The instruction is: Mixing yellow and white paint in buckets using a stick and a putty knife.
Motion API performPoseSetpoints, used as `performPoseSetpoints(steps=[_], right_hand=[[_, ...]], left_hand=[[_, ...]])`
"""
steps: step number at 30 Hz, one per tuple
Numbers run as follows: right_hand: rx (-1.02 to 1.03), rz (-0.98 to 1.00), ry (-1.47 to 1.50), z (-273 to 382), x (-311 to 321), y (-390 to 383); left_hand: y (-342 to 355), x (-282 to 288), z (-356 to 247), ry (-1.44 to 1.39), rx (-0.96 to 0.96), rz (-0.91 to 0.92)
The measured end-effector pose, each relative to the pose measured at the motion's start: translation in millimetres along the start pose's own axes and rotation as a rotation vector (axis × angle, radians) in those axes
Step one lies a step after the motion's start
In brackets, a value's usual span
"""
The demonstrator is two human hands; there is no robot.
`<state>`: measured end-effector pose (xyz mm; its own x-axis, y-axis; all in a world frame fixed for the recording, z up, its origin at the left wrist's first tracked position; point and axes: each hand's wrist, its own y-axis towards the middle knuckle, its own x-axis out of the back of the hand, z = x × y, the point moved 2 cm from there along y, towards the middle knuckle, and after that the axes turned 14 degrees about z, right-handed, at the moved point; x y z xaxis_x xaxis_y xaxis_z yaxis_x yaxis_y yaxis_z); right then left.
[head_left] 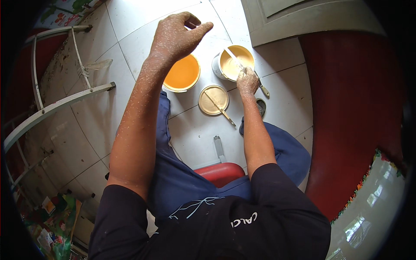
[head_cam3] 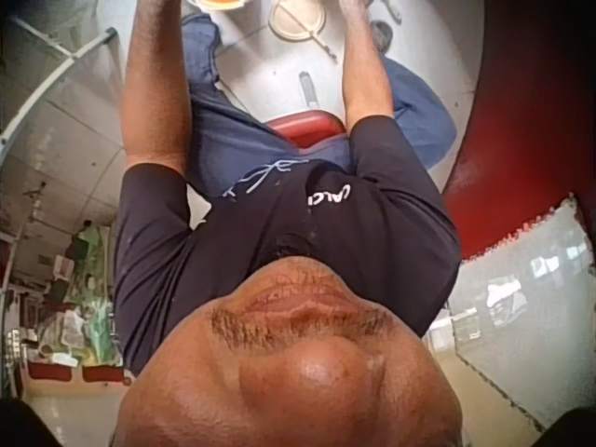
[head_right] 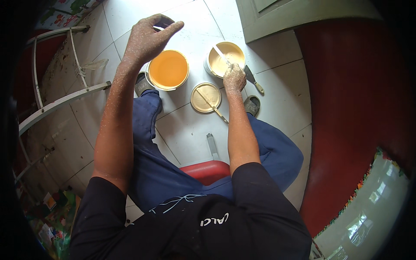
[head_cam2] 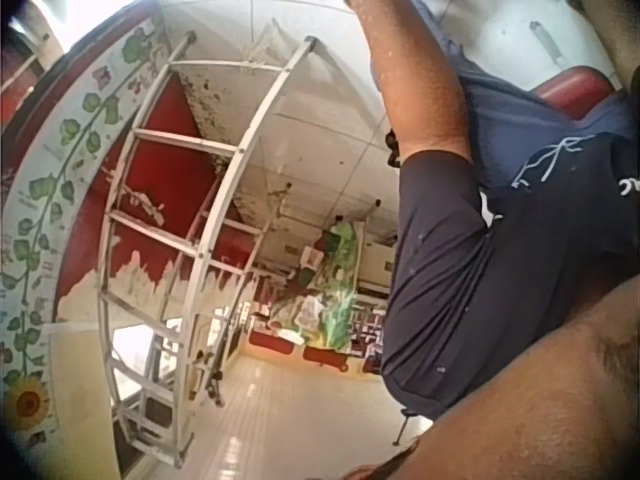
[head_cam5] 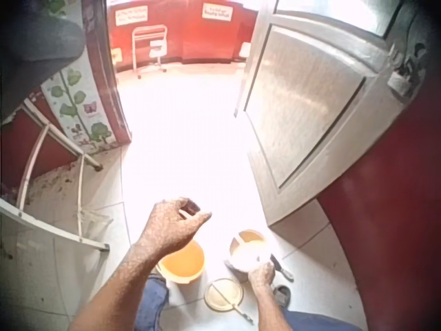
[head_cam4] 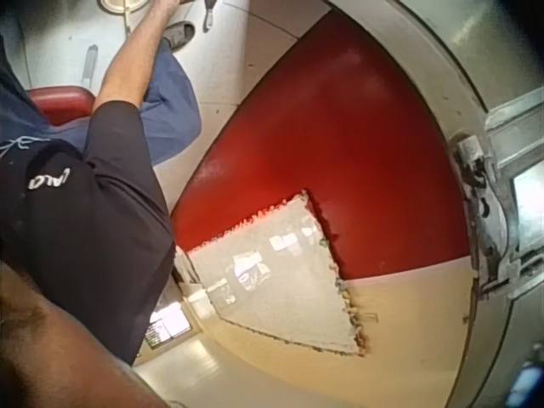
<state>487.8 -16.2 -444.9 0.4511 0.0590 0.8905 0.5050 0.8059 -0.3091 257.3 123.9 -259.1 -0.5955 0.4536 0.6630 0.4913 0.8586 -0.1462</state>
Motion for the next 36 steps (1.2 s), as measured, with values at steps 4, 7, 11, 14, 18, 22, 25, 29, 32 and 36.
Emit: performPoseSetpoints(steps=[4, 7, 11, 14, 18, 22, 25, 29, 32, 36], right_hand=[[0.134, -0.148, -0.084, -12.5, -0.9, 7.7], [0.022, 0.011, -0.053, -0.3, -1.1, 9.3], [0.158, -0.013, -0.076, 7.7, -2.4, 15.0], [0.117, 0.278, 0.292, -17.6, -0.7, 51.5], [0.082, 0.424, 0.374, -12.3, 25.6, 65.6], [0.085, 0.551, 0.262, 11.1, 46.7, 54.8], [0.085, 0.581, 0.182, 19.5, 58.3, 46.1], [0.250, 0.544, 0.001, 37.0, 88.7, 22.5], [0.387, 0.503, -0.009, 19.7, 102.3, 2.9], [0.782, 0.423, -0.157, 17.6, 133.6, -38.0]], left_hand=[[2.4, -12.1, -6.6, -0.027, -0.015, 0.054], [1.1, -19.7, -4.0, 0.017, 0.001, 0.076], [1.7, -31.5, -6.0, 0.097, 0.074, 0.216], [4.4, -40.4, -22.6, 0.128, 0.075, 0.282], [1.5, -43.7, -23.2, 0.142, 0.038, 0.329], [0.4, -50.6, -23.3, 0.148, 0.099, 0.406], [4.7, -59.1, -30.7, 0.165, 0.087, 0.462], [4.1, -82.8, -38.3, 0.180, 0.013, 0.412], [-19.1, -126.5, -55.7, 0.066, -0.033, 0.323], [-73.9, -139.7, -95.1, 0.151, -0.194, 0.373]])
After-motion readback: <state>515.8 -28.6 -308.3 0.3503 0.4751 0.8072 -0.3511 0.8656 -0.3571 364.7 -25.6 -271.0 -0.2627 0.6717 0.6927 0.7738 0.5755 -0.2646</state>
